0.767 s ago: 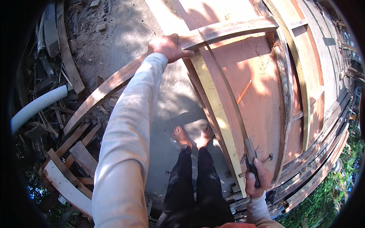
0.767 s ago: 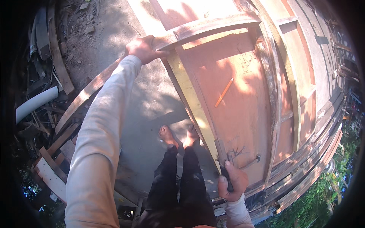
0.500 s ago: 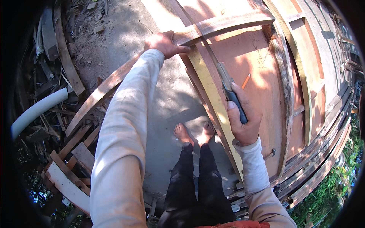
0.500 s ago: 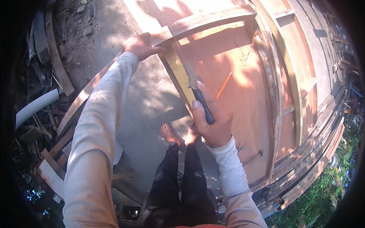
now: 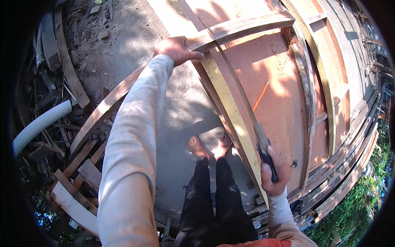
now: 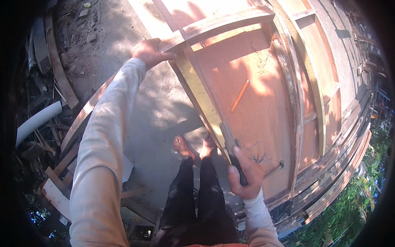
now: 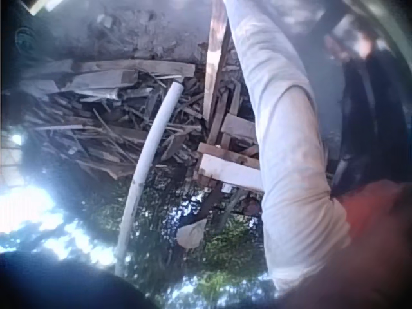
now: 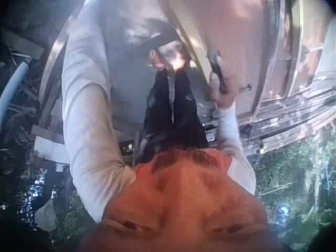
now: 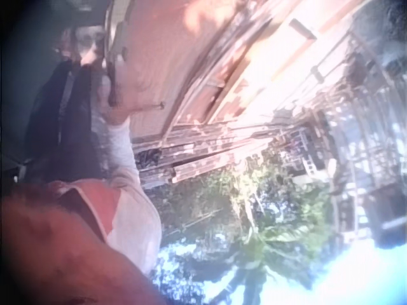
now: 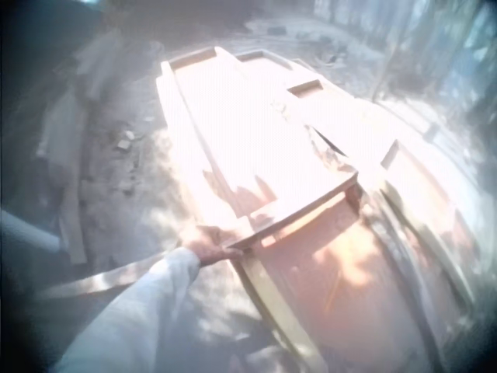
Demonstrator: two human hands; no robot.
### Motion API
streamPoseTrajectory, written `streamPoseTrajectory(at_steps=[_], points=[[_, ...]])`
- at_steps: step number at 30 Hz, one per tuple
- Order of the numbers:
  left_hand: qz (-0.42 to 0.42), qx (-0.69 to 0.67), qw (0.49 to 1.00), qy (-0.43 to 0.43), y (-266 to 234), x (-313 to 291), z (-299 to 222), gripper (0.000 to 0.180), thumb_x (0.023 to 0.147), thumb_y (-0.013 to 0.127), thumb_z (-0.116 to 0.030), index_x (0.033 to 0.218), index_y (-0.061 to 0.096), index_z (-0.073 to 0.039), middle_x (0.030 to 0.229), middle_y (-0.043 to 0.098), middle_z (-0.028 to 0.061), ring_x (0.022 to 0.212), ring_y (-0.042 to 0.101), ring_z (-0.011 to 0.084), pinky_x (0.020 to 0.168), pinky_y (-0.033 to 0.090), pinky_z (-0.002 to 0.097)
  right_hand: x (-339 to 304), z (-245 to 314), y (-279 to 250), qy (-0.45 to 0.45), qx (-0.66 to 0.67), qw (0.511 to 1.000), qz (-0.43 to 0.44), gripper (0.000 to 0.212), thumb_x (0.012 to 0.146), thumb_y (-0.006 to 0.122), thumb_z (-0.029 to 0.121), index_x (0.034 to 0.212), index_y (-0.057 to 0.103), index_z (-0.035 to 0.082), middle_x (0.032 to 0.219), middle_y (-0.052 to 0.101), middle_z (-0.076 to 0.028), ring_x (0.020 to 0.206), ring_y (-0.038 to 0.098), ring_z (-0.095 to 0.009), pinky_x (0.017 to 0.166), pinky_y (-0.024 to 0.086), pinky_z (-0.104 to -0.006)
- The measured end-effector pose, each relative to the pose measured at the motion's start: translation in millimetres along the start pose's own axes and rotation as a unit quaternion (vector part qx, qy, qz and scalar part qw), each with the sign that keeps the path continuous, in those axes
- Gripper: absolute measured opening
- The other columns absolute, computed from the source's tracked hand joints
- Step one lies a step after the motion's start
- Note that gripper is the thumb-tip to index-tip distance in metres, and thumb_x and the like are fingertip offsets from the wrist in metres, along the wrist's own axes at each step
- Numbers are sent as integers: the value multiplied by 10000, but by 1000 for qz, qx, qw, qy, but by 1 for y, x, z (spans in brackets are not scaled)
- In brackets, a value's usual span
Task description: The person measures a wooden board with a tape measure, marks it with a pencil, picks up another wooden beam from a pile, and then marks that beam with a pencil while holding it against the board.
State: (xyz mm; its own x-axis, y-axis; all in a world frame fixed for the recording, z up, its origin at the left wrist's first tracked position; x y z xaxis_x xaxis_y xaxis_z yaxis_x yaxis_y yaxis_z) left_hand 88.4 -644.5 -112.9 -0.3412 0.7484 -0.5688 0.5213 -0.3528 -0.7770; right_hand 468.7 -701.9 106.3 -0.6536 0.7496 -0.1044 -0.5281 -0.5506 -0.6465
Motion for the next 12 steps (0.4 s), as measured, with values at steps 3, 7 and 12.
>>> streamPoseTrajectory(at_steps=[3,7,12], points=[[5,27,999,-19,-12,-1,-21,809,662,713,-710,1203,668,-111,1171,698,121,1114,654,269,966,496,384,-71,-2,-36,75,24,997,-7,426,849,567,68,1252,597,-67,983,718,-258,896,739,-325,798,566,-357],[14,0,1000,-8,-7,6,-12,809,656,702,-730,1197,671,-129,1183,692,111,1126,648,267,965,496,388,87,-9,40,37,42,998,-40,390,899,571,43,1277,612,-46,1029,730,-202,870,738,-258,759,557,-299],[63,-14,998,-18,17,-5,-2,827,648,709,-731,1228,665,-142,1213,686,98,1143,642,254,1002,478,395,75,-16,43,19,107,993,-50,426,903,588,67,1322,593,-16,1105,721,-170,998,715,-255,862,536,-274]])
Point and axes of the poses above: each hand's wrist, its own x-axis towards the middle knuckle, its own y-axis out of the palm, z = x × y, the point moved 7 cm from there along x, towards the middle knuckle
